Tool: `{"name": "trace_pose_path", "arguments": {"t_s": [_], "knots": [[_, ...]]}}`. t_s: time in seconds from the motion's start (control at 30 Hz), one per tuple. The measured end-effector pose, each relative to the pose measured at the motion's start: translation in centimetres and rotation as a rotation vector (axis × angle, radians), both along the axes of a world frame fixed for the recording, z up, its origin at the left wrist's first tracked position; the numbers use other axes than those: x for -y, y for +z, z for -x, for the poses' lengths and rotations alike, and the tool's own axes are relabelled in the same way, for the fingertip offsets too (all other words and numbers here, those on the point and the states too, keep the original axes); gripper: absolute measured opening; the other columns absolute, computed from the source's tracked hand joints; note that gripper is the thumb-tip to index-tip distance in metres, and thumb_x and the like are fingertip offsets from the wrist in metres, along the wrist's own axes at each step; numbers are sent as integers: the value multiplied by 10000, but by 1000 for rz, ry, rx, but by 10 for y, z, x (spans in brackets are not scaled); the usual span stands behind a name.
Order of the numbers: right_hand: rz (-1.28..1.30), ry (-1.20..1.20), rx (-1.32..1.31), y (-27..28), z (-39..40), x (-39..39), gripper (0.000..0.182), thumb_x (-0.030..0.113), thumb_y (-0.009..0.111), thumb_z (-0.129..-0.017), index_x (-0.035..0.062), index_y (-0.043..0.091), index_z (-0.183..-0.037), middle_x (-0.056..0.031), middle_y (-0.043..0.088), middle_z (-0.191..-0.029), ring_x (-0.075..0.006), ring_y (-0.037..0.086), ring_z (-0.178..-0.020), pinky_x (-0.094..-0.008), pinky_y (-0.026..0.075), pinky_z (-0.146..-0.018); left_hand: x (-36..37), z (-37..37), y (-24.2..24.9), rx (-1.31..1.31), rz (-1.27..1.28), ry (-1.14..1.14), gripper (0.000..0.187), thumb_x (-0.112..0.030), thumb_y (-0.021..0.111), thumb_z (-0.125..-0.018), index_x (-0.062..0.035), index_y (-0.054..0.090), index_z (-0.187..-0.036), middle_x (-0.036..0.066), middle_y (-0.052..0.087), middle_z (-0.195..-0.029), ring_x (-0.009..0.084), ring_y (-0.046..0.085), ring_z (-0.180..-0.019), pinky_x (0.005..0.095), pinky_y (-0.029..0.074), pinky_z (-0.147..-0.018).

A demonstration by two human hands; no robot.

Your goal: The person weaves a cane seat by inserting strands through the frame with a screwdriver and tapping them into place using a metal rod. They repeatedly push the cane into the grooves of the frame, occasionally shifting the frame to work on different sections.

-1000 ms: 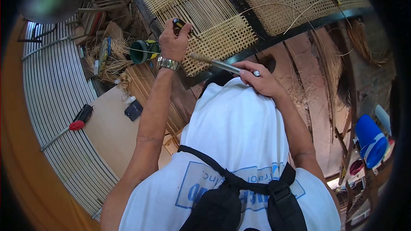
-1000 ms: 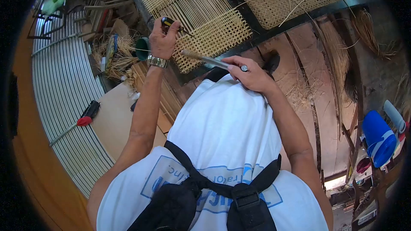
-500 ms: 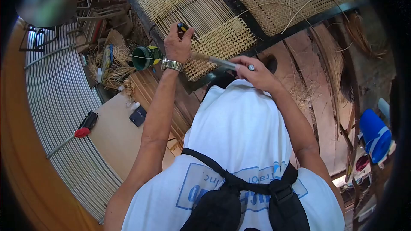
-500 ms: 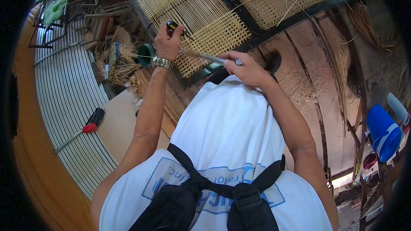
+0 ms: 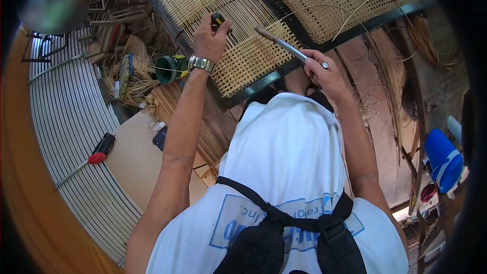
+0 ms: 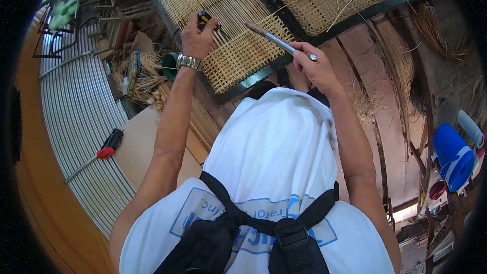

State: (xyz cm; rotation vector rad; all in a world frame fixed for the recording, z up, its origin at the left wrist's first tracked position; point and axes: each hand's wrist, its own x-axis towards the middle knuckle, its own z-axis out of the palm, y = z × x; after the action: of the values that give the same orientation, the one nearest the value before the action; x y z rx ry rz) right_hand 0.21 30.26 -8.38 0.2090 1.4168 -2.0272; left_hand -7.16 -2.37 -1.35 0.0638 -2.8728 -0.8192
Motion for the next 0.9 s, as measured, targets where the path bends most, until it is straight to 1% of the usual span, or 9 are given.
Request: {"name": "trace_pose_path", "arguments": {"t_s": [0.17,0.23,0.3,0.5,0.63,0.7,0.73,0.83,0.9], "knots": [[-4,30,-25,2,9,1,356,224,569,-1052,33,633,-1347,64,561,-797,-4,445,-656,-166,346,-556,-5,13,3,83,28,-38,458,-412,780,-924,-27,641,-1130,158,735,-849,302,724,-751,417,554,-664],[-3,25,-37,1,13,3,357,227,569,-1053,33,633,-1346,63,561,-796,-5,443,-655,-168,339,-552,-7,19,9,111,50,-28,464,-419,778,-924,-29,641,-1135,160,735,-847,301,724,-744,419,554,-661],[9,21,-21,0,17,5,355,215,587,-1051,54,615,-1366,62,521,-792,0,380,-628,-172,280,-528,-4,23,9,165,95,-47,468,-441,766,-929,-33,636,-1115,162,733,-833,293,718,-715,419,554,-647],[42,-3,2,-6,24,9,338,213,585,-1055,50,619,-1348,67,531,-790,7,380,-608,-162,269,-515,0,29,1,233,93,-83,460,-453,759,-931,-33,620,-1055,148,718,-784,273,690,-658,419,525,-579],[40,-74,27,-10,30,26,330,219,583,-1057,49,623,-1337,64,541,-793,8,392,-608,-158,275,-513,3,32,-7,176,129,-165,463,-445,762,-932,-33,622,-1091,146,710,-762,261,678,-630,412,515,-560],[60,-127,83,-15,30,32,361,220,600,-1027,37,642,-1336,47,577,-811,-16,451,-655,-184,346,-565,4,31,-7,176,91,-146,461,-442,769,-928,-32,628,-1084,141,712,-761,256,682,-635,406,519,-565],[61,-126,85,-17,28,36,361,220,600,-1027,37,642,-1336,47,577,-811,-16,451,-655,-184,346,-565,5,30,-7,177,53,-126,460,-440,775,-924,-30,634,-1077,136,714,-759,251,685,-639,401,523,-569],[-14,-72,2,-18,26,37,366,220,597,-1024,42,640,-1341,42,576,-811,-19,448,-658,-187,356,-575,9,27,-9,180,17,-99,466,-443,787,-917,-29,643,-1077,121,720,-764,235,691,-650,384,531,-583],[-2,263,-87,-21,32,20,355,227,595,-1032,51,645,-1336,43,572,-808,-21,441,-654,-183,349,-567,16,25,-9,152,-39,-44,466,-441,791,-915,-29,645,-1077,116,721,-768,229,690,-654,378,531,-588]]}}
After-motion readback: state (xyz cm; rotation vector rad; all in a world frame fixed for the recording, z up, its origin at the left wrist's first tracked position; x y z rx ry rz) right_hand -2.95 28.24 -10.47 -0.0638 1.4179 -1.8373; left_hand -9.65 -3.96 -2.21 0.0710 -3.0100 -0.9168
